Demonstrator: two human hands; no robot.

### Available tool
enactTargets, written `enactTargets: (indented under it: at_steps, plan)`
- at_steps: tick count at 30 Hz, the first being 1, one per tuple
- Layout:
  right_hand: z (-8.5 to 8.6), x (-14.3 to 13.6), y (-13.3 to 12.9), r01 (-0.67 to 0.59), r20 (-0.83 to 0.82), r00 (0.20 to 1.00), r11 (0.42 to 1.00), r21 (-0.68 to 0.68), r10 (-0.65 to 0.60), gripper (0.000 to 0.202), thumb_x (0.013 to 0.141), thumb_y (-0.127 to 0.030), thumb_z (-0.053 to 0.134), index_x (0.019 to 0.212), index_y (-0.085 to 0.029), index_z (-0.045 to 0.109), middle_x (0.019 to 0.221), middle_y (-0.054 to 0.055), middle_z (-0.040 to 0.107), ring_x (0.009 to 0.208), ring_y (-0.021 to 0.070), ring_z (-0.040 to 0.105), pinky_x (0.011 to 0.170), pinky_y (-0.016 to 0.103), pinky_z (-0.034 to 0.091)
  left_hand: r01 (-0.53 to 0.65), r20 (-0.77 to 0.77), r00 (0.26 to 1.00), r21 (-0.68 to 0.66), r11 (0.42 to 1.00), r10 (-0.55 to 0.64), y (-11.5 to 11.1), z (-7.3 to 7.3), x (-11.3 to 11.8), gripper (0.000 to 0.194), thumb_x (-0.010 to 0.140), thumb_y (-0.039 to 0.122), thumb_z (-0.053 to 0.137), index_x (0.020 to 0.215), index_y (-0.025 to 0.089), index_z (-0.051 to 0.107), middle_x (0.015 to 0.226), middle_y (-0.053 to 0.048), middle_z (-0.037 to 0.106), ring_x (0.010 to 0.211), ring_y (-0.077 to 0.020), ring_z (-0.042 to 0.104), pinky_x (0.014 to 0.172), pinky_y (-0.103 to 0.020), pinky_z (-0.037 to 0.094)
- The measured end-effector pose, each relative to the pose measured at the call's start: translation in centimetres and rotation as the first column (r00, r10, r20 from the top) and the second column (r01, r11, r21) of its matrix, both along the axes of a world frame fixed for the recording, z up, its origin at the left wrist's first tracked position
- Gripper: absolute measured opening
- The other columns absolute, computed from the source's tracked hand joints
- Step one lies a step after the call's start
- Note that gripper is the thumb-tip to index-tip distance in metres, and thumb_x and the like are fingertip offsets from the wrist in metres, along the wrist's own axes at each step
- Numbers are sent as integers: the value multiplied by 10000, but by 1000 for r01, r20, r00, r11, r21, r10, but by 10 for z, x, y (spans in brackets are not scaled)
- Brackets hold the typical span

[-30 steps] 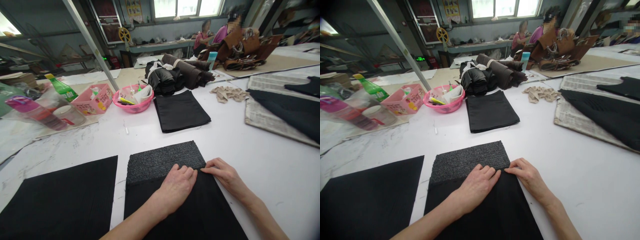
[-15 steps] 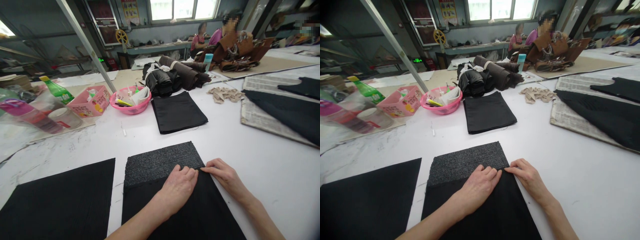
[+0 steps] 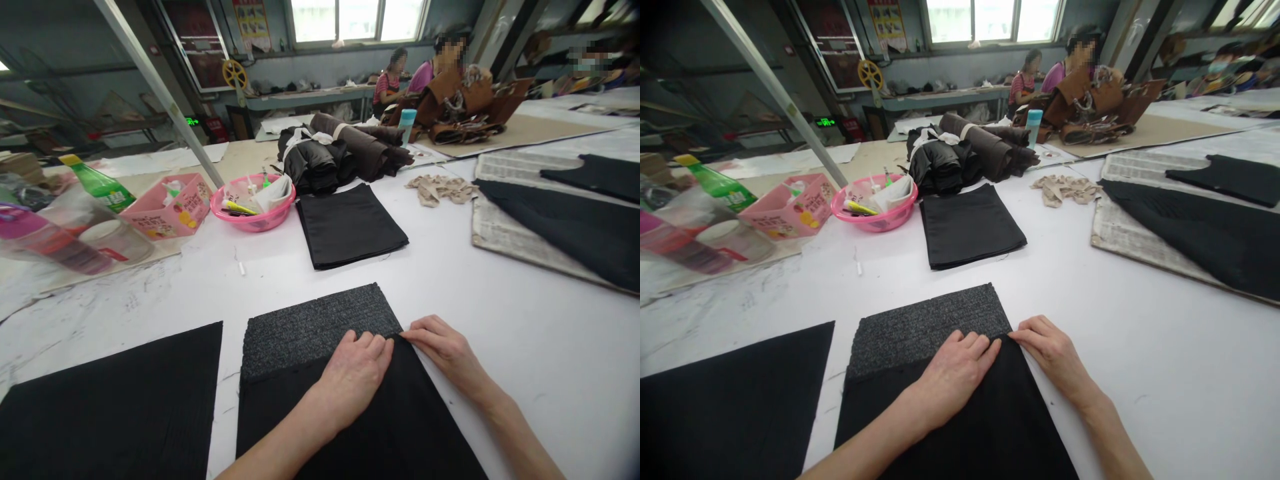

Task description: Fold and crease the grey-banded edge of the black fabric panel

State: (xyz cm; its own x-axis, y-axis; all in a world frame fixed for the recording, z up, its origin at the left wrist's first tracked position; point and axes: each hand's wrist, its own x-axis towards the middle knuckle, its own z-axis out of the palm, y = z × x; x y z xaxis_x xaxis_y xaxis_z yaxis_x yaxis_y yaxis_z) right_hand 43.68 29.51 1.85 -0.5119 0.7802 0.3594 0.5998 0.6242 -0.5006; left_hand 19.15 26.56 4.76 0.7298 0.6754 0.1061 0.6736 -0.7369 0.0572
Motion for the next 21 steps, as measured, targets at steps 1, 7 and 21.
enactTargets:
  at_steps: [1,7,21]
  plan:
    - [0,0,0,-3,-2,1000,1000,0,3,180,998,-210,492,1071,-251,652,983,47,580,924,190,566,775,320,507,1,0,1000,-2,1000,-1,0,0,0,399,994,172,369,1391,132,362,1022,-61,548,902,-201,495,771,-353,399]
    - [2,1,-1,-16,25,1000,1000,7,16,186,1003,-207,473,1068,-243,643,988,56,588,930,194,564,773,325,511,-3,-15,1000,-10,1000,3,1,2,2,410,985,174,393,1391,130,361,1030,-59,538,914,-203,499,782,-363,413]
    - [0,3,-3,-31,101,995,996,80,23,215,1007,-188,457,1121,-246,630,982,59,592,916,187,562,786,326,505,13,-36,999,-24,1000,-14,3,2,9,356,990,162,378,1342,113,396,1044,-65,545,914,-201,497,793,-365,433]
